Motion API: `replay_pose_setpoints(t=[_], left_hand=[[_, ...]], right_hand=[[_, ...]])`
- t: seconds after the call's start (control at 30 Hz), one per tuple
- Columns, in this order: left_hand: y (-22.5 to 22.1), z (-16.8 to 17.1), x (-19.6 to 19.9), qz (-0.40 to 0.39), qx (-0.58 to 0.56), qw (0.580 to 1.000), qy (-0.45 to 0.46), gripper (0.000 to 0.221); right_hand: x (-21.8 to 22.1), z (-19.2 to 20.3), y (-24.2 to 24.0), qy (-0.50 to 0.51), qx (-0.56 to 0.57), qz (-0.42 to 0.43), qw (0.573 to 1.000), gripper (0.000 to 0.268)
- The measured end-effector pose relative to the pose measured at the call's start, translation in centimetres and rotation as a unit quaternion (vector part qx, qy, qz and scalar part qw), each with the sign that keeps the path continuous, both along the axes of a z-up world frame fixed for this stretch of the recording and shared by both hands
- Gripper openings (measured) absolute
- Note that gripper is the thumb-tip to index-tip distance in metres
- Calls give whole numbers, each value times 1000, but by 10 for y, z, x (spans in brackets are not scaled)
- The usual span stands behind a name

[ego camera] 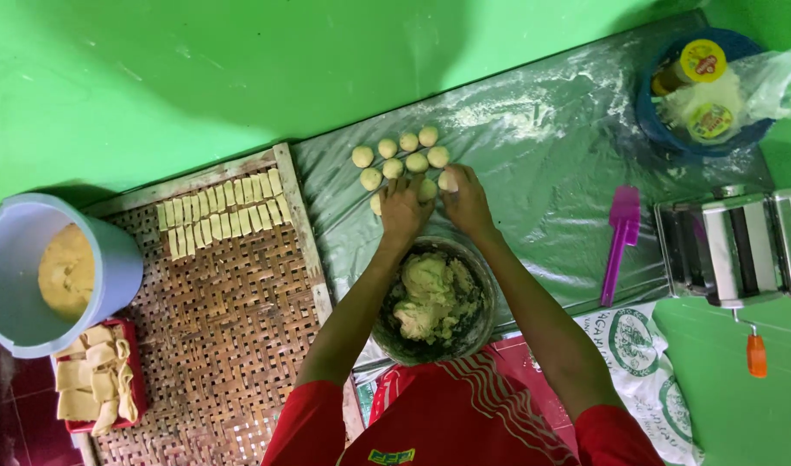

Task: Shaping small portions of dough into balls and arranging them in a grid on a floor-level work surface.

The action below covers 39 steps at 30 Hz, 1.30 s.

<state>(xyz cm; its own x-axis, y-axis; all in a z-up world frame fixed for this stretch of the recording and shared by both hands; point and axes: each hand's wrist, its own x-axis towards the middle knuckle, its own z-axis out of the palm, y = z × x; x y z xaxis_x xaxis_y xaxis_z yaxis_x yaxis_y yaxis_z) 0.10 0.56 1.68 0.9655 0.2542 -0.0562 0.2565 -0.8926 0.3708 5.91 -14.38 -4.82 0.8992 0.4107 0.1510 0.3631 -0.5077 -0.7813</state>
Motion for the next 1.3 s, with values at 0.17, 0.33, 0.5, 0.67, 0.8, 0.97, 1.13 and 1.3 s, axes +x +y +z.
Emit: replay_pose_setpoints(t=[0.17, 0.33, 0.5, 0.67, 0.8, 0.97, 1.13, 1.3], left_hand=[[12, -47, -8, -19, -81, 996, -18, 74], [26, -75, -15, -34, -98, 994, -43, 58], [36, -117, -9, -78, -60, 991, -86, 41], [43, -68, -13, -83, -36, 991, -102, 49], [30, -19, -20, 9, -177, 973, -144, 43], [23, -41, -22, 274, -706, 642, -118, 33], [-23, -8, -35, 237, -755, 595, -141, 62], [-46, -5, -48, 110, -817, 550, -136, 69]], right_hand=[[0, -8, 0, -55, 65, -5, 996, 68], [-5, -26, -16, 6, 110, -54, 992, 62], [-15, -20, -28, 175, 127, -112, 970, 51], [-26, -28, -48, 203, 129, -159, 958, 44], [-37, -24, -62, 199, 158, -184, 949, 33], [-55, 11, -47, 264, 266, -187, 908, 24], [-74, 71, -16, 207, 314, -99, 921, 30], [-89, 137, -3, 154, 299, -11, 942, 51]])
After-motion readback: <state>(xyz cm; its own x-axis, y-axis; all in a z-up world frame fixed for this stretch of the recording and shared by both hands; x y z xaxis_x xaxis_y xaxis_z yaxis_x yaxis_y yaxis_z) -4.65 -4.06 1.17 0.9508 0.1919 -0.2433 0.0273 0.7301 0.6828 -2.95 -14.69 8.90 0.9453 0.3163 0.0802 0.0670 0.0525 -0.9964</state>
